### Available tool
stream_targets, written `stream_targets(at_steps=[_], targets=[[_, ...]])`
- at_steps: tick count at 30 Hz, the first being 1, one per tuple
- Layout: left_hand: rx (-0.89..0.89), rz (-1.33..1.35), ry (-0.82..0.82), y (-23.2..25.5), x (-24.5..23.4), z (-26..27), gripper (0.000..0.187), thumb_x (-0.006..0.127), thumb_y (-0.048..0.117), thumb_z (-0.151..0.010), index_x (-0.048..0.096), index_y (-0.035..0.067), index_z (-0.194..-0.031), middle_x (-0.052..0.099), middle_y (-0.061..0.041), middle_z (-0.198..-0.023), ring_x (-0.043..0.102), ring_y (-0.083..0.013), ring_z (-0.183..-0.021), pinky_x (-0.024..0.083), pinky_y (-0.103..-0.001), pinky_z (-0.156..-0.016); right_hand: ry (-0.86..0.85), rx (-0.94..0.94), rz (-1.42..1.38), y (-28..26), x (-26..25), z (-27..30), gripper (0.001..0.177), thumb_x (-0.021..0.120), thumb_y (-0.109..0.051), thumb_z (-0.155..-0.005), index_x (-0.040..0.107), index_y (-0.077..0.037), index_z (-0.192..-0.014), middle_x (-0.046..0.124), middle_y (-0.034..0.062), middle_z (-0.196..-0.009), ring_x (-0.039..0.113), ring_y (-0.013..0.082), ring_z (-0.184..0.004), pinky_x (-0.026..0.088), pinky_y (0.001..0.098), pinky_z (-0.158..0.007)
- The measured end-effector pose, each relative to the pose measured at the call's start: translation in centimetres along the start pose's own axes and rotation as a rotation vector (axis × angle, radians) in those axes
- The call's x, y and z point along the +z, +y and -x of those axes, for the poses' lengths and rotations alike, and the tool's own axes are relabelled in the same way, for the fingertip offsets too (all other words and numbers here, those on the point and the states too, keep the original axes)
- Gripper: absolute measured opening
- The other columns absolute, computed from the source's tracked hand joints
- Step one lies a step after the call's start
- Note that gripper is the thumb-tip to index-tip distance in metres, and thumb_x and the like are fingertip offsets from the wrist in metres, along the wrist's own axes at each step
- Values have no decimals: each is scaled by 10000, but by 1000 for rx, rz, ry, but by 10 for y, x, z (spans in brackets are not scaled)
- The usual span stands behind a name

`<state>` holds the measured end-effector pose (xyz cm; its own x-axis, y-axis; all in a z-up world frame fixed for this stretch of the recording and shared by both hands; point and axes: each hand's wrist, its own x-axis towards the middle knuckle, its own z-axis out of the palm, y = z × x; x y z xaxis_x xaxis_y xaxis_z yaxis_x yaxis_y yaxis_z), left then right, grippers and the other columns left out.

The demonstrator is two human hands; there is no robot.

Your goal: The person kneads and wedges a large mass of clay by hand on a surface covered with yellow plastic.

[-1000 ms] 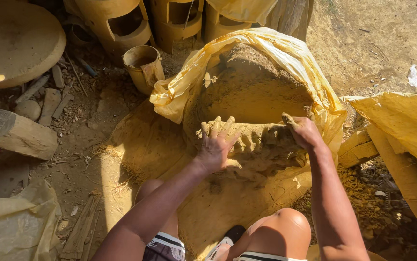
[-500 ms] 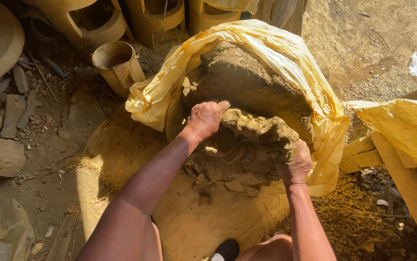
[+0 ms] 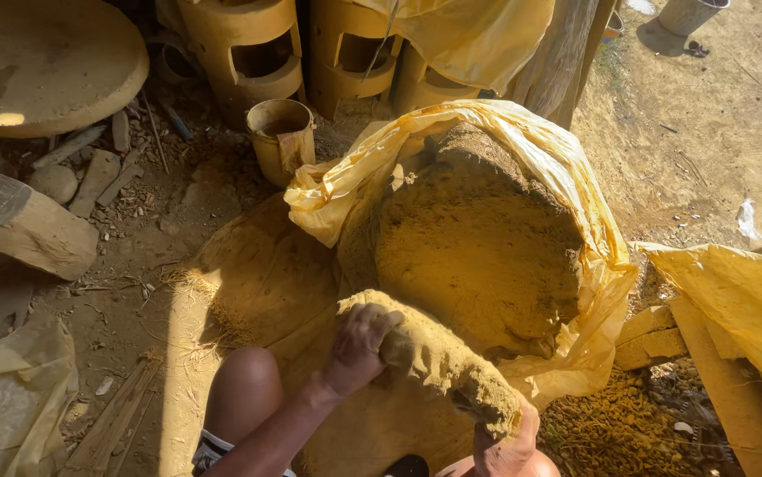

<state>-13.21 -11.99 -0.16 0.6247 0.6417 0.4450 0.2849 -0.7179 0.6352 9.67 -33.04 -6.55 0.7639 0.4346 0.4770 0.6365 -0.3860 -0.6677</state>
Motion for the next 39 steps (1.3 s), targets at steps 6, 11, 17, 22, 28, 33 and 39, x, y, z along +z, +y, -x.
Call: stream_targets(at_steps=[6,11,17,22,28,33,39], targets=[[-332,140,-57,39,-54,24,595,861,346,-804,566,133,-1275,641,-141,-1087,636,-348,-1039,530,-490,-865,-336,-296,78,-151,-82,-81,527,821,-105,-612,720,-132,-1128,723,69,-973,726,221,-873,580,344,-784],[-704,609,-161,44,-33,22,702,707,376,-882,407,110,-1458,519,-160,-1303,595,-311,-1226,542,-449,-1013,-451,-780,290,-265,-89,-181,408,824,-219,-580,757,-187,-980,734,12,-850,709,213,-739,539,363,-576],[-645,-215,-771,-18,29,-85,1019,608,605,-905,25,152,-1607,7,-220,-1683,18,-490,-1534,96,-685,-1218,-378,-697,512,-212,47,-186,386,719,-303,-795,542,-183,-1117,531,74,-1052,515,303,-1025,408,508,-844],[-457,-272,-402,-28,-11,-142,903,702,467,-863,298,66,-1564,198,-229,-1647,187,-474,-1495,163,-729,-1160,-704,-618,-49,-134,59,-160,1082,659,-392,-830,14,-137,-1659,124,251,-1690,97,388,-1558,143,647,-1222],[-142,-244,-337,16,26,-237,587,584,530,-1031,455,212,-1506,378,-167,-1626,352,-392,-1511,309,-663,-1227,-680,-120,192,-146,-1,-255,1023,876,-378,-842,286,-203,-1660,404,198,-1615,477,350,-1490,415,511,-1287],[-132,-342,-582,29,66,-168,828,704,541,-888,336,193,-1544,307,-181,-1555,288,-449,-1436,358,-623,-1147,-762,-205,490,-75,3,-179,1335,902,-321,-508,275,-156,-1675,334,207,-1563,366,428,-1462,184,718,-1206],[206,-238,-88,-8,88,-92,703,621,181,-1055,227,129,-1634,212,-280,-1601,248,-484,-1504,447,-655,-1191,-370,-664,662,-24,16,-115,886,745,-483,-934,264,-114,-1580,279,227,-1606,210,481,-1527,153,675,-1290]])
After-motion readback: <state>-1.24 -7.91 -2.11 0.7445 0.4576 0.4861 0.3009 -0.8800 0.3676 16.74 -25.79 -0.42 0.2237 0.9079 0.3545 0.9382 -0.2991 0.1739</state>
